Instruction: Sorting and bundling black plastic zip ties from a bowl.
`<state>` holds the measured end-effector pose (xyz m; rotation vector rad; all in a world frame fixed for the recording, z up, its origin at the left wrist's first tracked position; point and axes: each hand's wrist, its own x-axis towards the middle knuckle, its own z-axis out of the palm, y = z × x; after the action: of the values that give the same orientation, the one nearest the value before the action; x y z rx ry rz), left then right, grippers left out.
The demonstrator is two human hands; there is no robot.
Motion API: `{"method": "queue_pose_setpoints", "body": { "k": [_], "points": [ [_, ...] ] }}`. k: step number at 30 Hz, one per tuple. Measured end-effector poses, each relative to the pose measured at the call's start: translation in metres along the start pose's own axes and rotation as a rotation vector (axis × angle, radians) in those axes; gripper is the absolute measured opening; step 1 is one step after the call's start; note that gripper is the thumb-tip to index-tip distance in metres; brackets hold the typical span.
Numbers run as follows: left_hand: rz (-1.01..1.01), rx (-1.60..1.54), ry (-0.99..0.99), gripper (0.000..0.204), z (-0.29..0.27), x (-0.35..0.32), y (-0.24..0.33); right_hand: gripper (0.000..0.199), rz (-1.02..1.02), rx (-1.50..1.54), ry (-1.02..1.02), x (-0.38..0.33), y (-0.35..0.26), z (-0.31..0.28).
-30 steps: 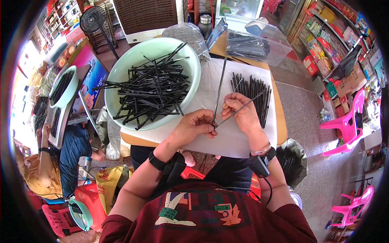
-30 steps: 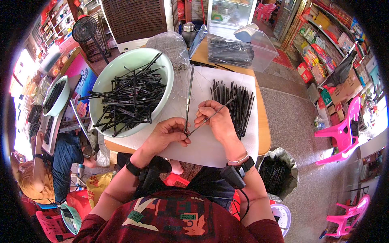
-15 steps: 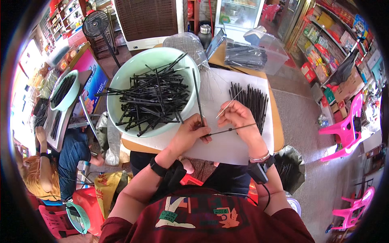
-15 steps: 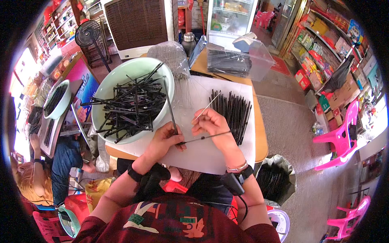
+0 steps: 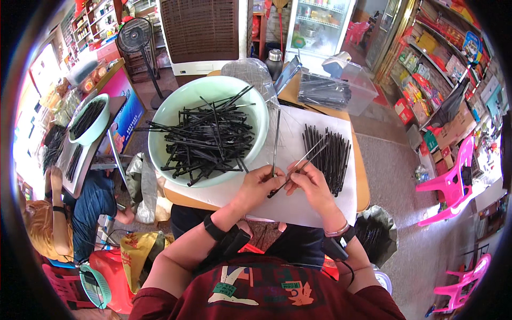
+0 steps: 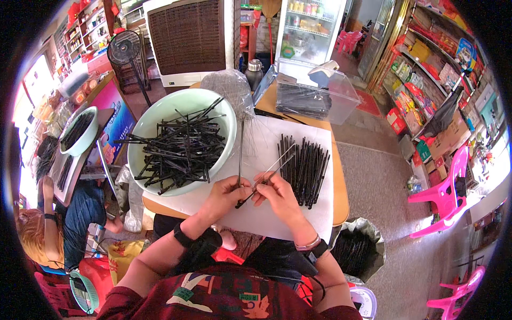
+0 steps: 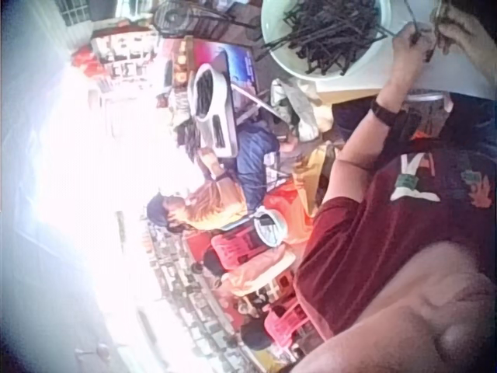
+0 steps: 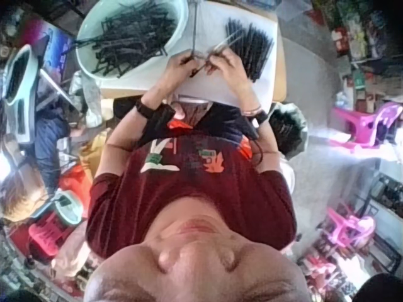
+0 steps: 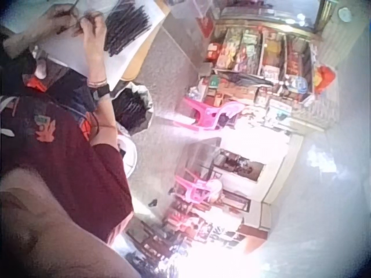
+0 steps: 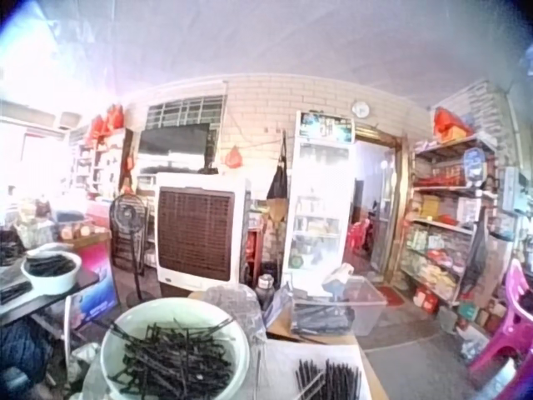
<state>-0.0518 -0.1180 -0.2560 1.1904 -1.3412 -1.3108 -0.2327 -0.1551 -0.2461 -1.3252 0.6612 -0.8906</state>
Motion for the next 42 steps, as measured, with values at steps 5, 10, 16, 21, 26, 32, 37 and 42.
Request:
{"method": "queue_pose_setpoints", "body": {
  "k": [5, 10, 16, 21, 26, 32, 37, 42],
  "points": [
    [0.149, -0.113, 0.049, 0.012, 0.003, -0.002, -0.006, 0.017, 0.016, 0.009, 0.047, -0.002, -0.006, -0.001],
    [0.156, -0.066, 0.04, 0.008, 0.009, -0.001, -0.007, 0.018, -0.064, -0.045, 0.072, -0.007, -0.015, -0.005],
    [0.182, -0.035, 0.016, 0.015, 0.015, -0.002, -0.003, 0.013, -0.082, -0.093, 0.101, -0.008, -0.017, -0.008],
    [0.142, -0.013, -0.026, 0.02, 0.019, -0.004, 0.0, 0.009, -0.119, -0.236, 0.137, -0.008, -0.016, -0.005],
    [0.195, 0.061, 0.05, 0.02, 0.026, 0.0, -0.002, 0.01, -0.174, -0.578, 0.263, -0.005, -0.005, -0.002],
    [0.224, 0.144, 0.07, 0.015, 0.029, 0.003, -0.006, 0.018, -0.076, -0.428, 0.309, 0.006, 0.004, -0.005],
    [0.208, 0.365, -0.065, 0.026, 0.03, 0.007, 0.002, 0.025, -0.259, -0.51, 0.405, 0.003, -0.011, 0.003],
    [0.293, 0.293, -0.111, 0.027, 0.033, 0.003, 0.012, 0.036, -0.165, -0.864, 0.521, 0.014, -0.03, -0.026]
  ]
}}
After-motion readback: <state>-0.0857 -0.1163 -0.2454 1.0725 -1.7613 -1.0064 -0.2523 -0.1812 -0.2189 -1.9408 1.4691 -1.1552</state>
